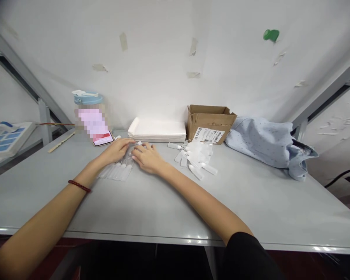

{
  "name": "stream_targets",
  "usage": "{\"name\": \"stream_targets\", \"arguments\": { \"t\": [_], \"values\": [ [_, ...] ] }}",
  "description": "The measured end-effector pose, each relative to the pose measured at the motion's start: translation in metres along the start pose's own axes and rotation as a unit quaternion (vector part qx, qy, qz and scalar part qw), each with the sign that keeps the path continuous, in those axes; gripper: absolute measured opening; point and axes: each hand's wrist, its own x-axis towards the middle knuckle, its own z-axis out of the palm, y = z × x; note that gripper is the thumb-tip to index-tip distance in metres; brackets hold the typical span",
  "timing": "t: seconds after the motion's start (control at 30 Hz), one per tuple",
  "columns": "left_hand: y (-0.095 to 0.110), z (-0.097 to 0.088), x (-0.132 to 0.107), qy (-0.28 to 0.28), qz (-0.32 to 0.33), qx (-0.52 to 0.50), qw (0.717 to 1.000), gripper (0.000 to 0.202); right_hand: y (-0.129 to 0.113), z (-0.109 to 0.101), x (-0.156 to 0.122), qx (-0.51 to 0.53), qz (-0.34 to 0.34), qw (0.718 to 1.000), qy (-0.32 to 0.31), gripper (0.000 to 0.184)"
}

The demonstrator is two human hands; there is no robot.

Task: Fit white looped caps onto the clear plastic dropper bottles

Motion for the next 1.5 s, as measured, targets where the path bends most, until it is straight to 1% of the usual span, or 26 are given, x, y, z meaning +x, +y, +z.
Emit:
{"name": "stream_targets", "arguments": {
  "t": [0.13,0.3,0.37,0.43,0.5,0.57,0.63,0.67,0.73,0.77,0.83,0.87,0.93,0.97,1.0,1.03,1.1,1.2,1.3,1.37,1.5],
  "values": [
    [0.002,0.001,0.006,-0.018,0.023,0.000,1.000,0.045,-0.001,0.000,0.002,-0.014,0.006,1.000,0.008,0.034],
    [0.005,0.003,0.014,-0.050,0.058,-0.004,0.997,0.043,0.000,-0.001,0.005,-0.022,0.050,0.998,0.022,0.038],
    [0.006,0.005,0.015,-0.056,0.062,-0.004,0.996,0.043,0.003,-0.003,0.005,-0.038,0.093,0.995,0.008,0.034],
    [0.007,0.006,0.015,-0.059,0.061,-0.003,0.996,0.042,0.009,-0.007,0.003,-0.054,0.153,0.987,-0.003,0.028],
    [0.006,0.007,0.015,-0.064,0.056,-0.002,0.996,0.041,0.015,-0.012,0.001,-0.069,0.219,0.973,-0.008,0.023],
    [0.006,0.007,0.014,-0.070,0.050,-0.001,0.996,0.040,0.020,-0.019,0.000,-0.080,0.280,0.956,-0.020,0.023],
    [0.007,0.007,0.013,-0.075,0.047,0.000,0.996,0.040,0.022,-0.025,0.000,-0.083,0.317,0.944,-0.037,0.024],
    [0.008,0.008,0.013,-0.076,0.046,0.000,0.996,0.040,0.021,-0.028,0.000,-0.080,0.324,0.942,-0.044,0.024],
    [0.010,0.008,0.013,-0.079,0.047,0.001,0.996,0.040,0.016,-0.031,0.001,-0.065,0.315,0.945,-0.056,0.021],
    [0.011,0.008,0.013,-0.080,0.047,0.002,0.996,0.041,0.011,-0.032,0.002,-0.053,0.300,0.950,-0.062,0.019],
    [0.012,0.008,0.013,-0.080,0.043,0.005,0.996,0.040,0.000,-0.031,0.003,-0.020,0.249,0.966,-0.072,0.019],
    [0.012,0.008,0.013,-0.080,0.039,0.007,0.996,0.040,-0.006,-0.031,0.003,-0.001,0.213,0.974,-0.077,0.026],
    [0.010,0.005,0.012,-0.073,0.025,0.011,0.997,0.040,-0.018,-0.029,0.002,0.047,0.139,0.985,-0.089,0.053],
    [0.009,0.003,0.011,-0.066,0.016,0.012,0.998,0.040,-0.024,-0.027,0.002,0.073,0.110,0.987,-0.093,0.066],
    [0.007,0.001,0.010,-0.058,0.007,0.014,0.998,0.040,-0.028,-0.026,0.001,0.097,0.092,0.986,-0.094,0.075],
    [0.006,-0.002,0.009,-0.048,-0.002,0.016,0.999,0.041,-0.033,-0.025,0.000,0.116,0.083,0.985,-0.094,0.079],
    [0.005,-0.007,0.007,-0.027,-0.017,0.021,0.999,0.042,-0.039,-0.021,-0.001,0.138,0.081,0.983,-0.090,0.080],
    [0.007,-0.012,0.004,-0.002,-0.030,0.029,0.999,0.041,-0.043,-0.016,-0.003,0.141,0.084,0.982,-0.089,0.079],
    [0.012,-0.011,0.002,0.010,-0.032,0.034,0.999,0.040,-0.044,-0.010,-0.005,0.126,0.090,0.983,-0.093,0.081],
    [0.013,-0.009,0.000,0.014,-0.034,0.036,0.999,0.037,-0.043,-0.008,-0.007,0.113,0.093,0.985,-0.093,0.079],
    [0.014,-0.005,-0.002,0.033,-0.049,0.038,0.998,0.033,-0.042,-0.004,-0.011,0.100,0.091,0.988,-0.077,0.069]
  ]
}}
